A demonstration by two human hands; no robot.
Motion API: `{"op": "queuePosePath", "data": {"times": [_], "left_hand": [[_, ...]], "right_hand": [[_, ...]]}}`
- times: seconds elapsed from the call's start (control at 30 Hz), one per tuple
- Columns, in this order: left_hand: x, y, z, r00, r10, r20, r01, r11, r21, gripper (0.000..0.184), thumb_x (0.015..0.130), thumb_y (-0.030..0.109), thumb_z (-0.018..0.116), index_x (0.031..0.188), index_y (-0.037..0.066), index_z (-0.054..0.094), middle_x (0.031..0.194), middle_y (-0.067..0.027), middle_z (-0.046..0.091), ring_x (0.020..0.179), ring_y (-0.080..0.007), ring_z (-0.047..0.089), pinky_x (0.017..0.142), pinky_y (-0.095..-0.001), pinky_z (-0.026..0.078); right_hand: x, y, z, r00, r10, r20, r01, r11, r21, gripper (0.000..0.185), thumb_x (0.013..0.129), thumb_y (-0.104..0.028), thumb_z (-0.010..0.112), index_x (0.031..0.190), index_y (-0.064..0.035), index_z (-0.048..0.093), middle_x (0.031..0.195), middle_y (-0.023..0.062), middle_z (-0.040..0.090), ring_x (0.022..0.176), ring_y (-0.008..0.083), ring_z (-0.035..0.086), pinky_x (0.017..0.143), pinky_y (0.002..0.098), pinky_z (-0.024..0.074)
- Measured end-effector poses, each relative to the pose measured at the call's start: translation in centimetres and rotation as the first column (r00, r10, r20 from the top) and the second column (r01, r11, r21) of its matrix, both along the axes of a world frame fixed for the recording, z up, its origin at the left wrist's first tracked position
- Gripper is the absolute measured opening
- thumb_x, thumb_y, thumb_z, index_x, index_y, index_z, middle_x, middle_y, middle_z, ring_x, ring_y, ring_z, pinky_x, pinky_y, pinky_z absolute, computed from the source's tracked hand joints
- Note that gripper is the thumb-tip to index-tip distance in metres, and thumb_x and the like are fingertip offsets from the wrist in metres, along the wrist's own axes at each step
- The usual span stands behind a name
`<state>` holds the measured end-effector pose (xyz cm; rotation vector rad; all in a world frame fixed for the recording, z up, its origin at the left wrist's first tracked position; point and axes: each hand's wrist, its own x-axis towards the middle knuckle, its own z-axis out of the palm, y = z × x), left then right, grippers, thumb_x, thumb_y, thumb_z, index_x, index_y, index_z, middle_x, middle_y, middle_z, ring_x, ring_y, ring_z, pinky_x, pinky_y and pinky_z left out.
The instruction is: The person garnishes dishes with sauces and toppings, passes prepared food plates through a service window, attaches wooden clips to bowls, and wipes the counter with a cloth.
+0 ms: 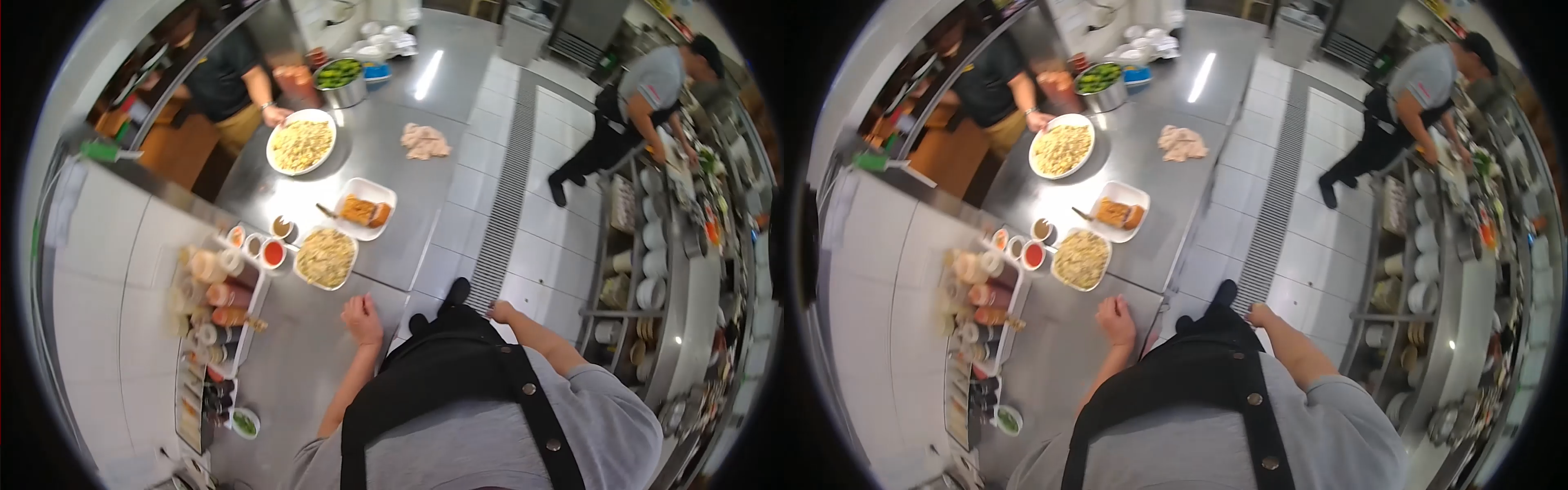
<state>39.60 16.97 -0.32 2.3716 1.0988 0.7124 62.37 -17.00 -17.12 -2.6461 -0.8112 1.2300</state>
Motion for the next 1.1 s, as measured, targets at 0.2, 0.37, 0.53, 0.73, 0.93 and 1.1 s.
{"op": "queuePosePath", "data": {"times": [0.2,0.37,0.53,0.73,0.93,1.1], "left_hand": [[-1.7,1.0,-0.7,0.715,0.311,0.626,0.092,0.846,-0.525,0.012,0.096,0.013,0.045,0.101,0.003,0.046,0.087,-0.0102,0.054,0.075,-0.0155,0.057,0.065,-0.0306,0.048],[-2.5,2.9,1.5,0.563,0.618,0.549,0.207,0.538,-0.817,0.039,0.096,0.012,0.041,0.133,0.007,0.028,0.107,-0.0201,0.053,0.091,-0.0278,0.06,0.08,-0.0372,0.052],[-1.5,4.6,2.9,0.528,0.667,0.525,0.342,0.399,-0.851,0.053,0.098,0.018,0.04,0.146,0.014,0.018,0.114,-0.0236,0.052,0.099,-0.0325,0.059,0.085,-0.0402,0.051],[0.1,5.1,2.6,0.462,0.753,0.468,0.325,0.347,-0.88,0.05,0.099,0.019,0.041,0.146,0.014,0.024,0.119,-0.0185,0.052,0.102,-0.0328,0.059,0.088,-0.0436,0.05],[2.5,5.0,3.2,0.406,0.791,0.458,0.19,0.417,-0.889,0.049,0.098,0.013,0.043,0.144,0.01,0.027,0.126,-0.016,0.051,0.104,-0.0302,0.06,0.091,-0.0424,0.051],[5.6,6.8,3.0,0.45,0.772,0.449,0.147,0.432,-0.89,0.048,0.098,0.01,0.041,0.144,0.009,0.027,0.127,-0.0154,0.05,0.105,-0.0295,0.06,0.091,-0.0426,0.051]], "right_hand": [[1.9,16.0,10.7,0.923,-0.261,0.284,0.095,0.867,0.489,0.026,0.084,-0.026,0.06,0.096,-0.003,0.059,0.079,0.021,0.062,0.075,0.036,0.062,0.067,0.0442,0.0486],[2.8,23.5,16.3,0.896,-0.428,0.117,0.071,0.399,0.914,0.027,0.085,-0.017,0.061,0.109,-0.007,0.052,0.077,0.0134,0.055,0.059,0.0213,0.057,0.054,0.0356,0.045],[4.7,30.3,20.4,0.864,-0.268,-0.427,0.503,0.409,0.761,0.042,0.093,-0.024,0.053,0.132,-0.0151,0.04,0.082,0.0114,0.057,0.061,0.0169,0.059,0.054,0.0298,0.0524],[7.5,35.3,18.1,0.719,-0.198,-0.666,0.666,0.47,0.579,0.039,0.098,-0.026,0.042,0.135,-0.0124,0.042,0.085,0.0111,0.06,0.058,0.0191,0.062,0.052,0.0314,0.0567],[9.2,36.0,18.1,0.742,-0.07,-0.667,0.587,0.548,0.596,0.033,0.099,-0.022,0.038,0.122,-0.0025,0.052,0.09,0.011,0.062,0.063,0.0191,0.064,0.054,0.0292,0.0571],[13.0,37.3,17.0,0.825,-0.032,-0.565,0.487,0.547,0.68,0.03,0.098,-0.019,0.04,0.116,-0.0003,0.053,0.085,0.0105,0.062,0.06,0.0179,0.064,0.052,0.028,0.056]]}}
